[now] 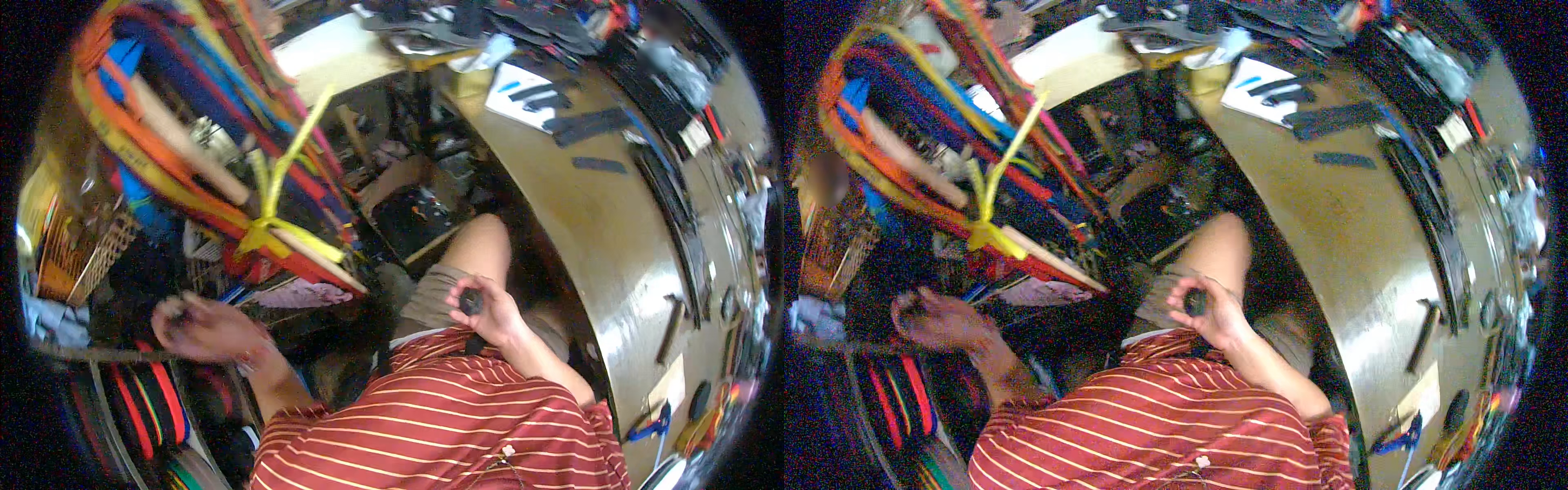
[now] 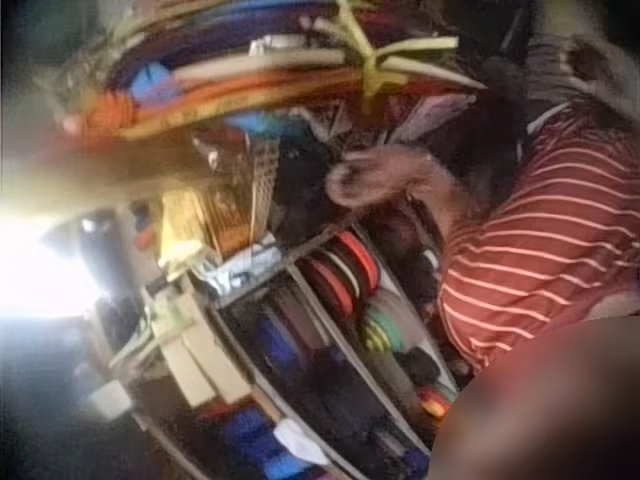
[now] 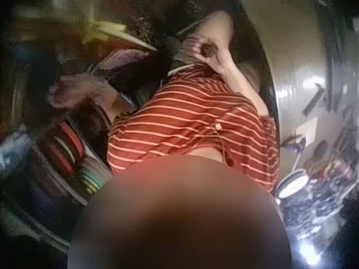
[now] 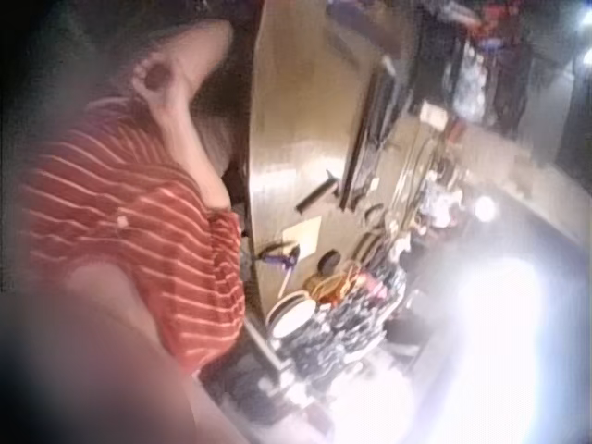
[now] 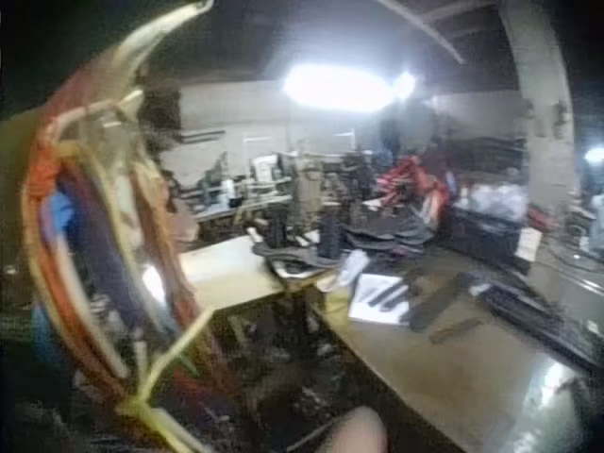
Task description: The person assembles black straps by attaching metal buckles and applying adhesive. They then cut and attach white labels to the strap ends using scissors.
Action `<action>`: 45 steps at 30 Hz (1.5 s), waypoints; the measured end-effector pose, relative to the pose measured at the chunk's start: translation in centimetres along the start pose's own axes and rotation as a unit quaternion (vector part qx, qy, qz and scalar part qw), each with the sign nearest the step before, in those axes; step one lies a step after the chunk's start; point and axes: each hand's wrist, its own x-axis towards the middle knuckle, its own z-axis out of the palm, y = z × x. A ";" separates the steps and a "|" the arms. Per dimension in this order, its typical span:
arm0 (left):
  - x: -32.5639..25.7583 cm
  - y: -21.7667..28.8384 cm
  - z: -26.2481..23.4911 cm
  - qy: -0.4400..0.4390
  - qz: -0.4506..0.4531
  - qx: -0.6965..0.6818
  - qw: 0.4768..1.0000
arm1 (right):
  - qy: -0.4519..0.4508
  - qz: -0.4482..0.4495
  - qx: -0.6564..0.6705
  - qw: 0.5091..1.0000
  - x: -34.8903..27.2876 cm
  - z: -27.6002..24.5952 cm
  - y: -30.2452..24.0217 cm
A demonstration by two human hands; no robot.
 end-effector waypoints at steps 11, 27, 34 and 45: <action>-19.7 34.2 5.2 -0.781 0.120 -0.524 0.317 | 0.017 -0.133 -0.069 0.989 -6.8 -7.8 -1.5; -21.5 25.6 -3.3 -0.621 -0.595 -0.490 -0.142 | 0.210 -0.621 -0.527 0.541 -3.9 -4.8 -2.8; -23.0 23.2 0.0 -0.541 -0.709 -0.390 -0.228 | 0.184 -0.613 -0.601 0.478 -3.8 -4.9 -3.8; -23.6 24.7 -2.5 -0.498 -0.737 -0.214 -0.404 | 0.488 -0.455 -0.585 0.460 -10.6 -12.8 -7.6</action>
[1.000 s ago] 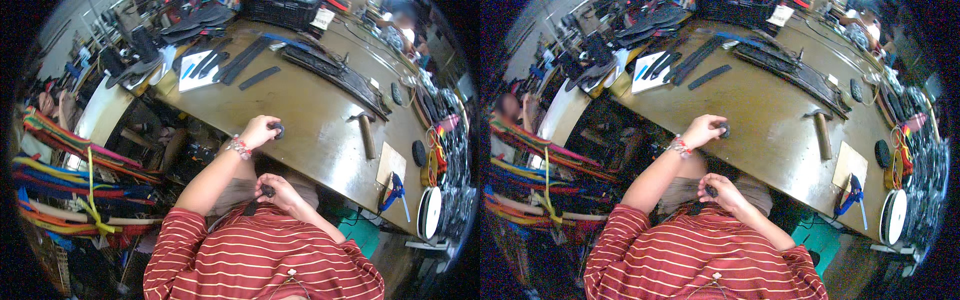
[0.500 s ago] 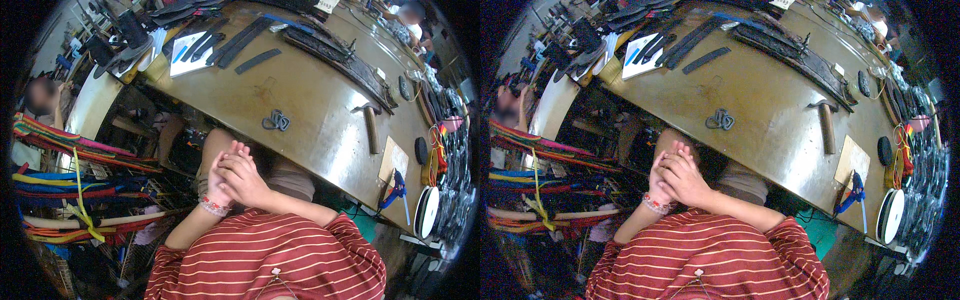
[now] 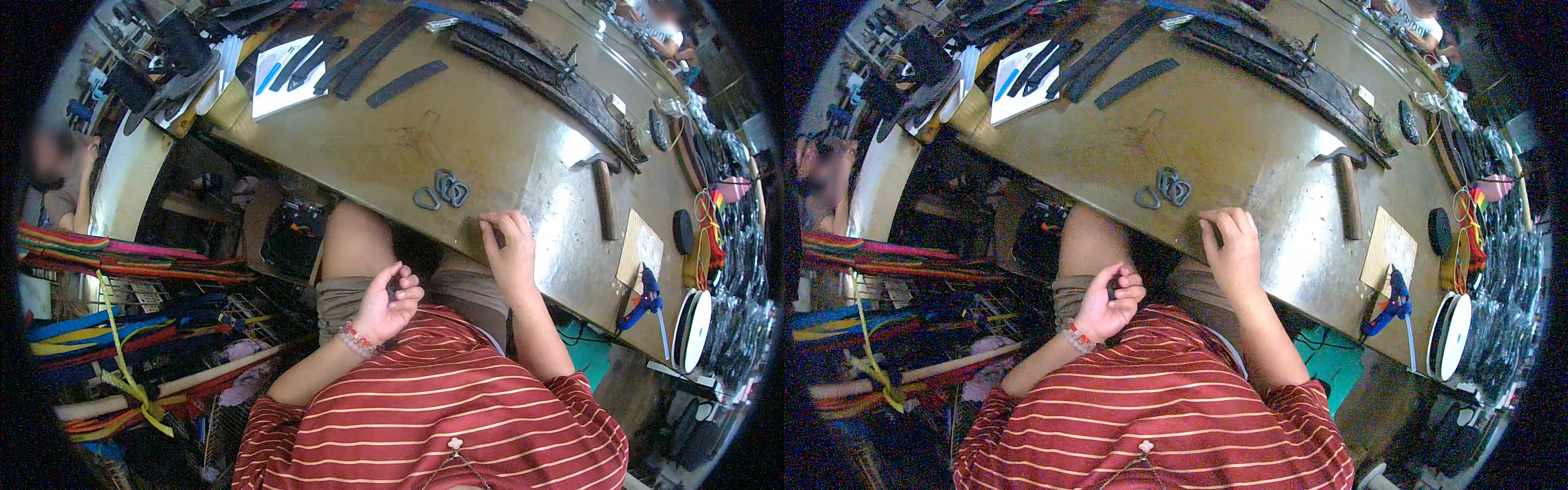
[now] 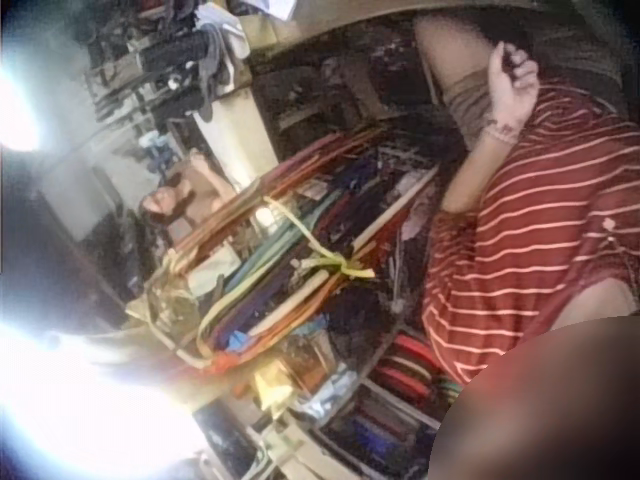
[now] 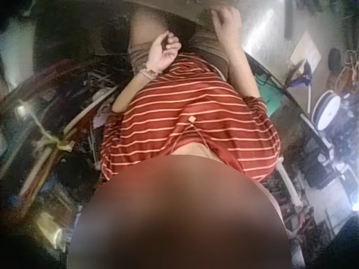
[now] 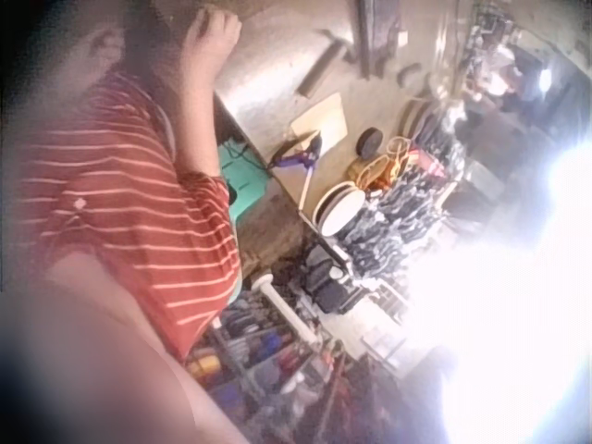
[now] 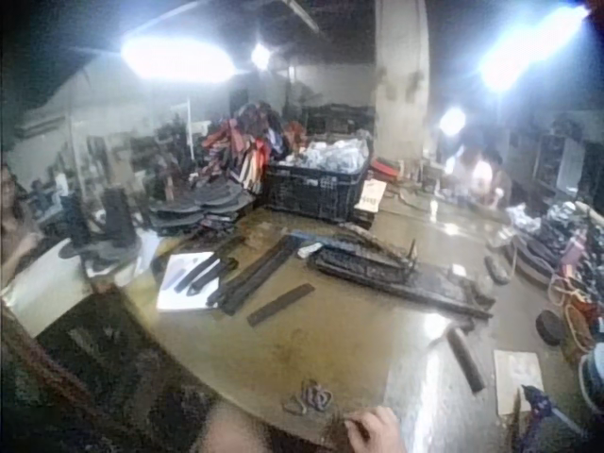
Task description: The person assembles black straps by attaching metal buckles and applying adhesive. They then cut and attach white labels to the strap ends using scissors.
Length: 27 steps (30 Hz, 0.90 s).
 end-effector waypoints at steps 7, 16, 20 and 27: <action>-0.6 1.6 3.5 0.057 0.197 0.394 0.896 | -0.093 0.094 0.008 0.991 1.9 0.3 0.1; 1.9 3.1 8.1 0.051 0.384 0.906 0.173 | -0.098 0.037 -0.007 0.994 3.3 1.7 -0.3; 4.1 4.0 9.7 0.043 0.360 0.927 0.096 | -0.101 0.044 -0.004 0.994 3.3 1.8 -0.3; 5.7 5.4 10.0 0.057 0.325 0.939 0.092 | -0.078 -0.096 -0.056 0.991 3.3 2.4 -0.9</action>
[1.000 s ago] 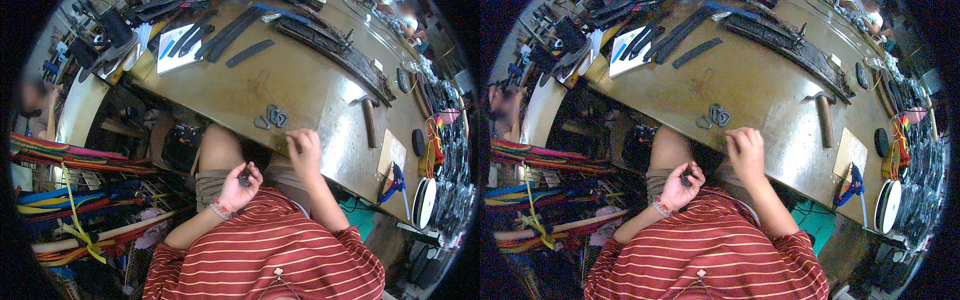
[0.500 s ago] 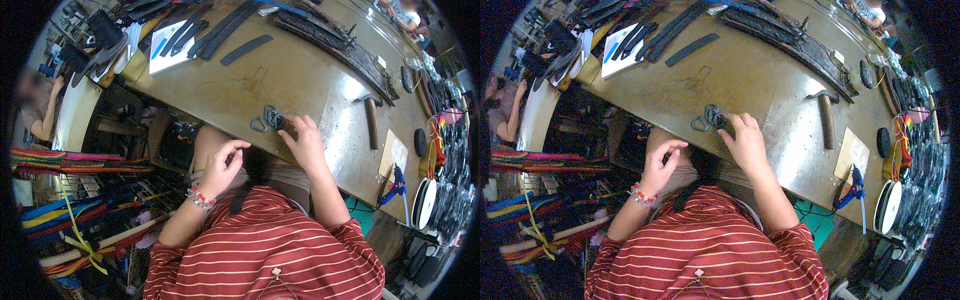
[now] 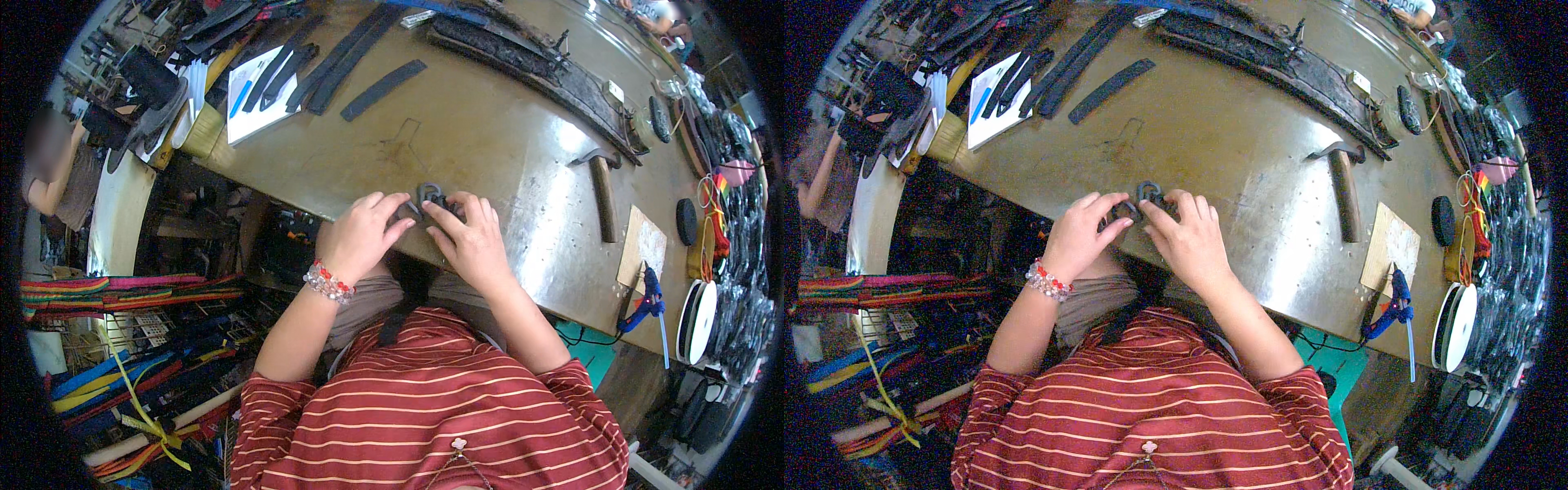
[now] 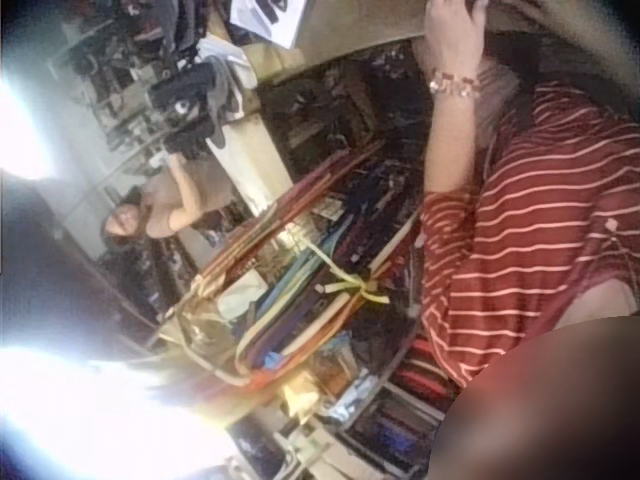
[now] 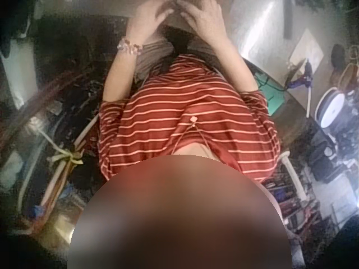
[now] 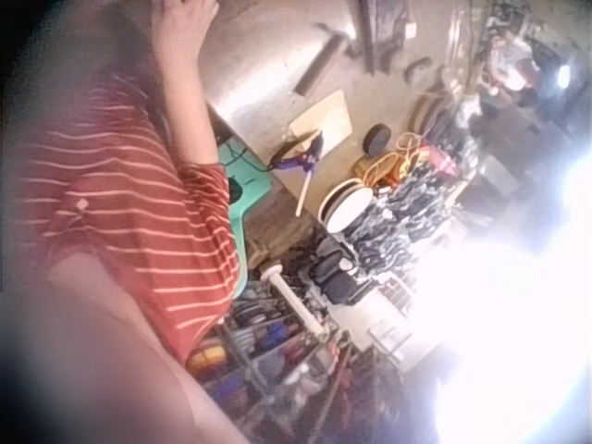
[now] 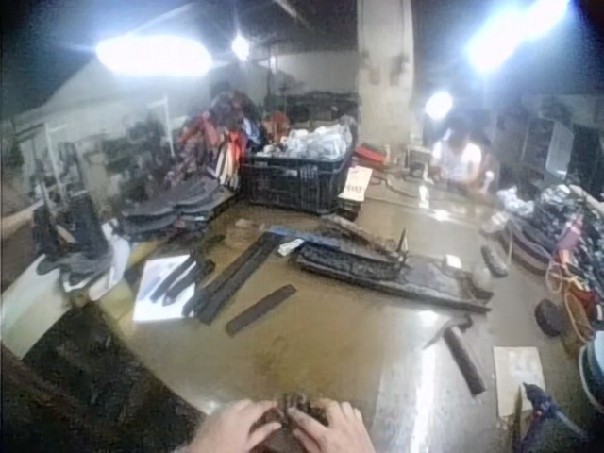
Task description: The person assembles black straps by attaching metal buckles and applying adhesive. They then cut and attach white labels to the strap ends using scissors.
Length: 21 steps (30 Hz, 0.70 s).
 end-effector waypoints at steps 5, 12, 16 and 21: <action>-0.2 -1.5 -0.1 -0.003 -0.183 -0.668 0.722 | 0.050 0.070 0.030 0.996 0.2 0.2 0.0; -1.4 1.2 0.1 -0.045 -0.190 -0.933 0.301 | 0.160 0.063 0.031 0.985 0.2 0.1 -0.2; -1.9 2.5 -0.4 -0.067 -0.162 -0.931 0.320 | 0.186 0.010 0.056 0.981 0.0 0.2 0.1; -2.5 3.4 -1.1 -0.079 -0.127 -0.893 0.424 | 0.217 -0.022 0.094 0.971 0.0 -0.6 -0.3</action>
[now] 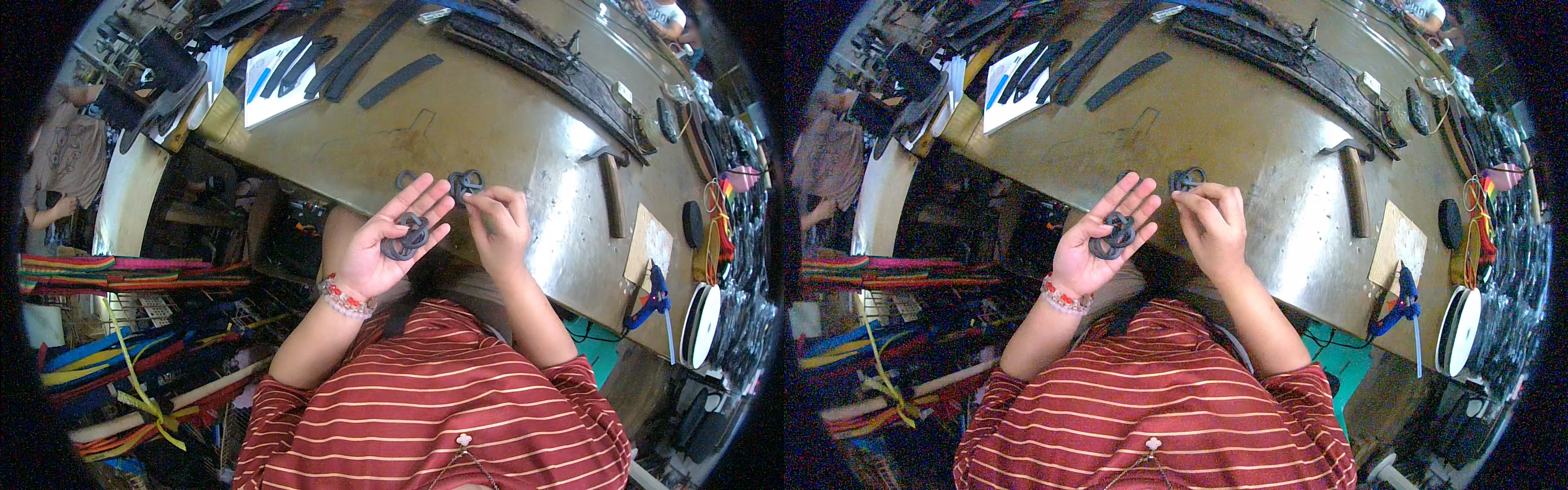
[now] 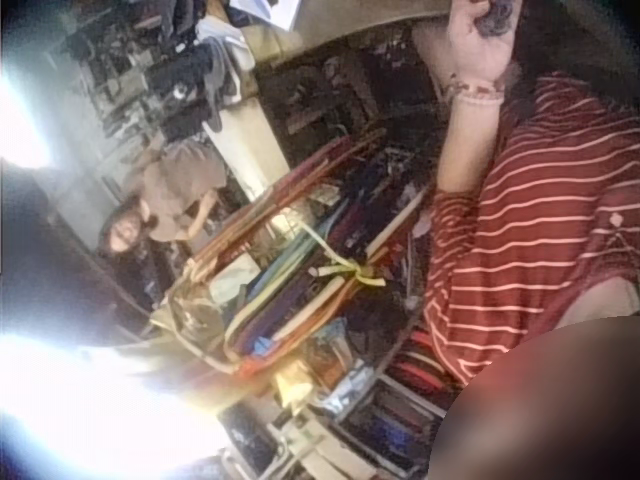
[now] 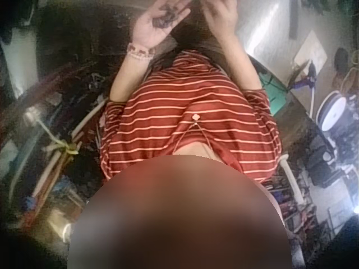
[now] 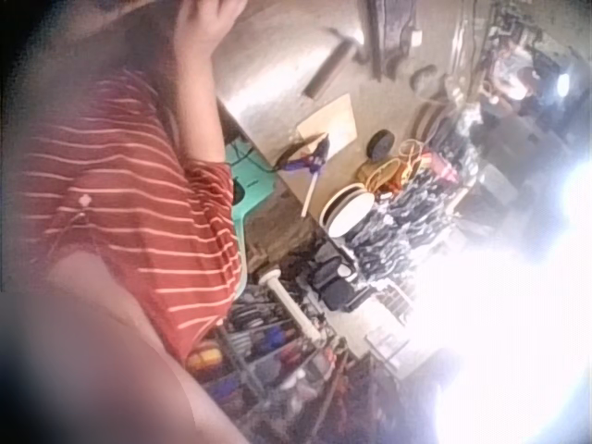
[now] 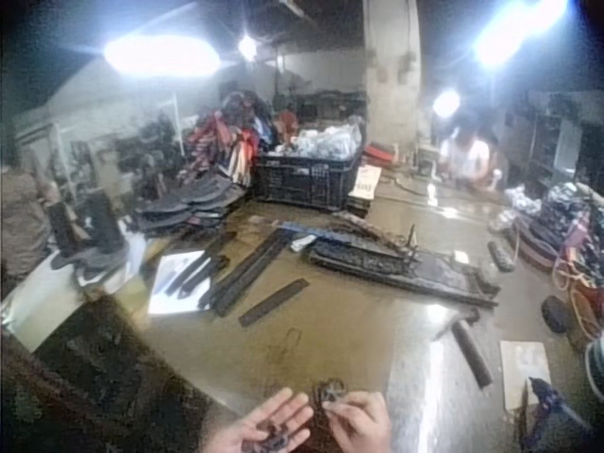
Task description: The person assembles black straps by attaching metal buckles and applying adhesive. They then cut and attach white labels to the strap ends using scissors.
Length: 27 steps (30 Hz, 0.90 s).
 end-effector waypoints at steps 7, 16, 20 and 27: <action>-1.0 -0.7 0.9 0.011 -0.014 -0.019 1.000 | -0.134 -0.112 0.057 0.983 0.1 -1.7 -3.9; -2.2 -1.9 -0.7 -0.014 -0.039 -0.057 0.997 | -0.181 0.105 0.130 0.969 0.3 -1.3 -4.8; -2.6 -2.0 -1.5 0.018 -0.052 -0.006 0.998 | -0.233 0.057 0.076 0.968 0.5 -2.0 -5.0; -1.2 -2.1 -1.2 0.047 -0.104 0.031 0.993 | -0.272 0.094 0.016 0.958 0.9 -2.7 -1.9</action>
